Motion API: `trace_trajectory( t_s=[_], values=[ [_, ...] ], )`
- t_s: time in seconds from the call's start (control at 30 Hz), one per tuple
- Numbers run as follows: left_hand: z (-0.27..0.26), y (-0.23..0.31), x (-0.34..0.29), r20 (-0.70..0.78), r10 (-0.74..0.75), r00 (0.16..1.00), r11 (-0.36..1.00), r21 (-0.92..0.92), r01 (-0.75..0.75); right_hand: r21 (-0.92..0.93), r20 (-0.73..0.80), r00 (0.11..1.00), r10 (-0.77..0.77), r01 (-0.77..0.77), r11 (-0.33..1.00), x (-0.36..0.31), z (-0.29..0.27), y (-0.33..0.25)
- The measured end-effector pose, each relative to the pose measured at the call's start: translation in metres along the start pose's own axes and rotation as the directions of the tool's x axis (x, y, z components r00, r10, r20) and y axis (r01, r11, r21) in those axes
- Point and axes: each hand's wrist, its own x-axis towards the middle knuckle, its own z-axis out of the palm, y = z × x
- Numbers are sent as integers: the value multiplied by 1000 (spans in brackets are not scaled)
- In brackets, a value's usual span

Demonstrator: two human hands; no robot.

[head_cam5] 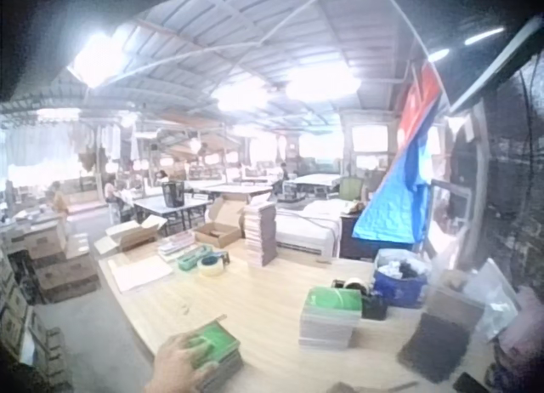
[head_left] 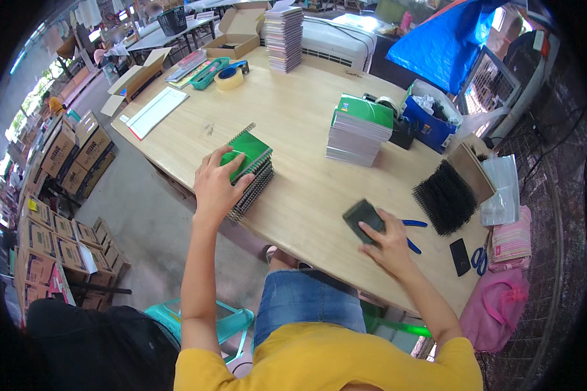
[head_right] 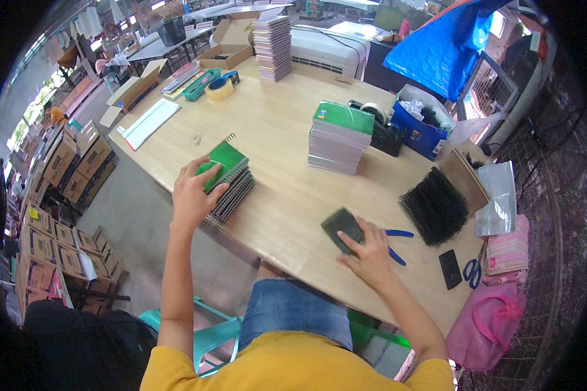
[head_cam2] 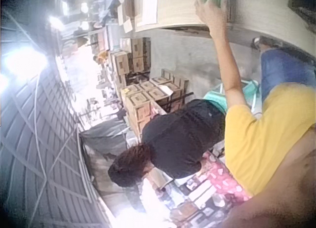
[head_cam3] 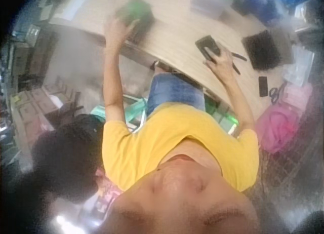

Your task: The person assembles notebooks by sliding spiral wire coils through the punched holes of paper stacks and green covers, then trims the excess wire using a pair of pliers.

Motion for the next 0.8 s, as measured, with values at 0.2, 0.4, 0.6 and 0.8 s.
trace_trajectory(
  t_s=[0.2, 0.4, 0.6, 0.8],
  values=[
    [7, -10, -2, 80, -102, 992, 994, 34, 100, 3, -57, 997, 43, -42, 999, 35, 7, 13],
    [6, 62, 46, -9, -71, 997, 851, -523, 56, -196, 124, 931, 342, -315, 928, -27, -14, 27],
    [156, 122, 207, 257, -206, 944, 851, -429, 302, -117, 62, 983, 174, -166, 979, 43, 25, 56],
    [205, 114, 256, 550, -228, 803, 803, -360, 474, 4, -131, 969, 211, -212, 977, 18, -3, 44]
  ],
)
